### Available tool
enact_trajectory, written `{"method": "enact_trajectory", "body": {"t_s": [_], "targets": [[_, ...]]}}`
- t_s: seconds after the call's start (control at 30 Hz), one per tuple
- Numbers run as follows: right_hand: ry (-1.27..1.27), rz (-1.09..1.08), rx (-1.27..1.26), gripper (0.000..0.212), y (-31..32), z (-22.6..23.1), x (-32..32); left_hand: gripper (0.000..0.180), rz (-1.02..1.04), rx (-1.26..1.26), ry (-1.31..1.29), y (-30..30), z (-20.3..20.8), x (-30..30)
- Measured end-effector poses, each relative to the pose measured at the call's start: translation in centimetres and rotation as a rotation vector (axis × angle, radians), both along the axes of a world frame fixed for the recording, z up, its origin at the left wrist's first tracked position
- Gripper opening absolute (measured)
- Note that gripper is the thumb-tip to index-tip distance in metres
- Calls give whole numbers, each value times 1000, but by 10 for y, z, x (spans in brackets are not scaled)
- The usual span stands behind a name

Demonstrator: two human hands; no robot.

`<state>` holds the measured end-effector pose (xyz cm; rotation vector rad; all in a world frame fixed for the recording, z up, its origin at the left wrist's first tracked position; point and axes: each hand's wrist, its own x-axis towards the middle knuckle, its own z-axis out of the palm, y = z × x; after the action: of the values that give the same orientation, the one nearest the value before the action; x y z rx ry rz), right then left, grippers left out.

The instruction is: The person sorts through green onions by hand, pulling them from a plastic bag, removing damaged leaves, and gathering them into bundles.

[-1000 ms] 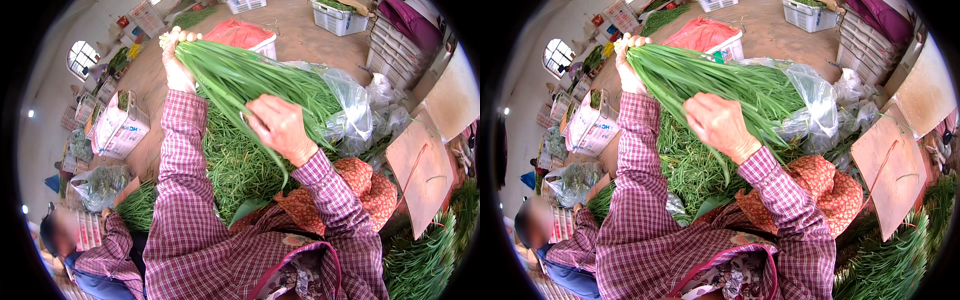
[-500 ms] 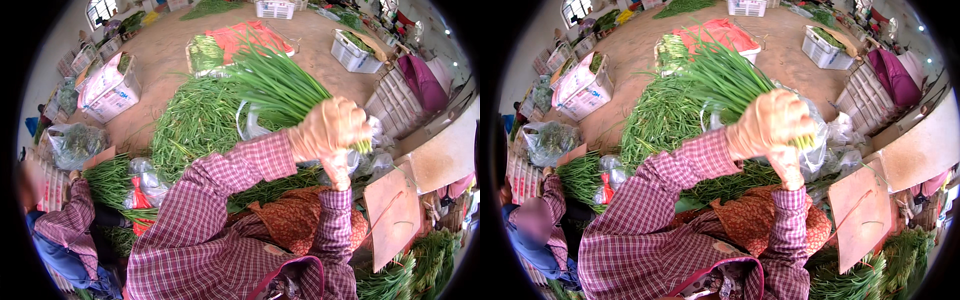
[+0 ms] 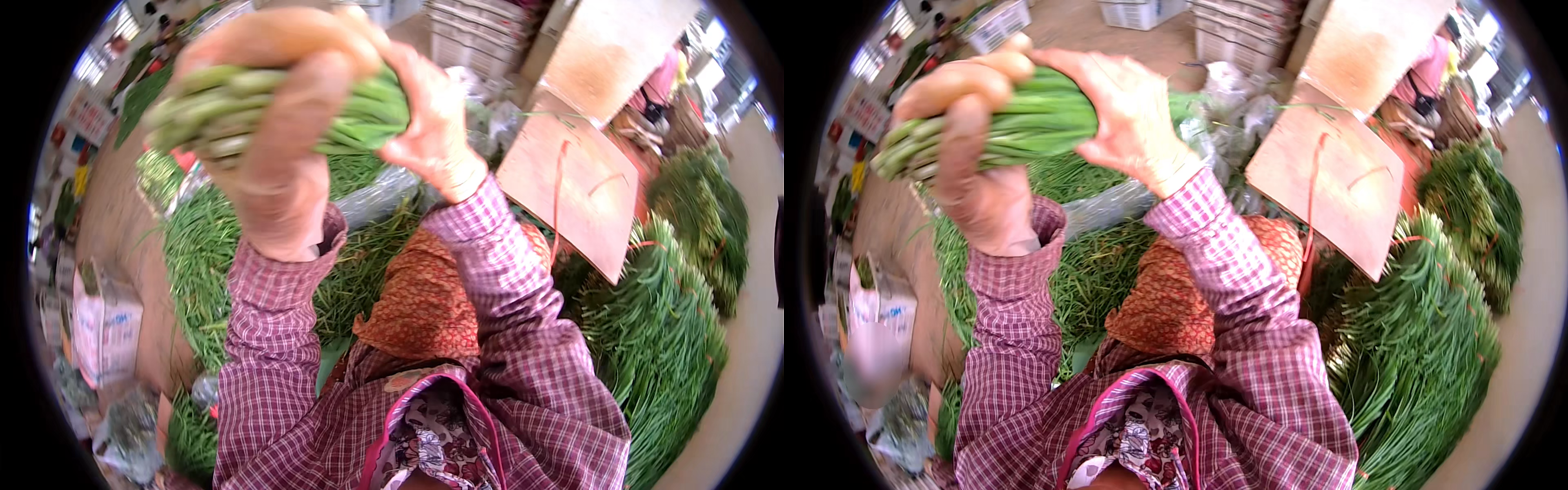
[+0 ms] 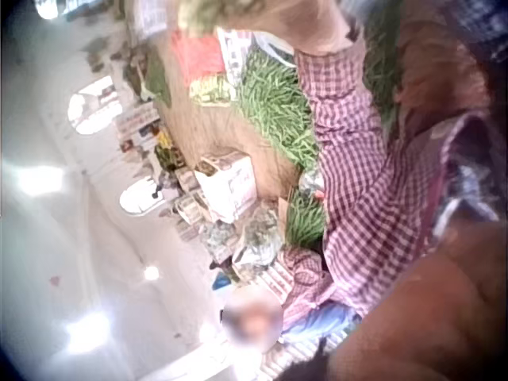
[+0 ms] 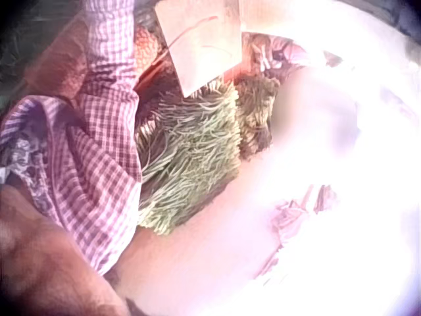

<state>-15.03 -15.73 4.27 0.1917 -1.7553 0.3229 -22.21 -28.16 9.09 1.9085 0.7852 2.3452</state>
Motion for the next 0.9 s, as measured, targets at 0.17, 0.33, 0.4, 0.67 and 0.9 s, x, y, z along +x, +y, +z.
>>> {"method": "enact_trajectory", "body": {"t_s": [0.17,0.33,0.4,0.67,0.9], "targets": [[-287,-492,318,63,58,63,112,75,-94,-84,-113,42,-6,21],[-718,-901,190,52,138,21,181,51,174,-607,-293,4,-107,-73],[-880,-999,126,58,177,-23,229,31,209,-774,-331,-6,-179,-93],[-1334,-876,-554,101,278,-224,346,25,631,-1010,-119,-49,-298,-130],[-1200,-696,-337,85,218,-120,160,39,966,-1091,-147,-34,-280,-191]]}}
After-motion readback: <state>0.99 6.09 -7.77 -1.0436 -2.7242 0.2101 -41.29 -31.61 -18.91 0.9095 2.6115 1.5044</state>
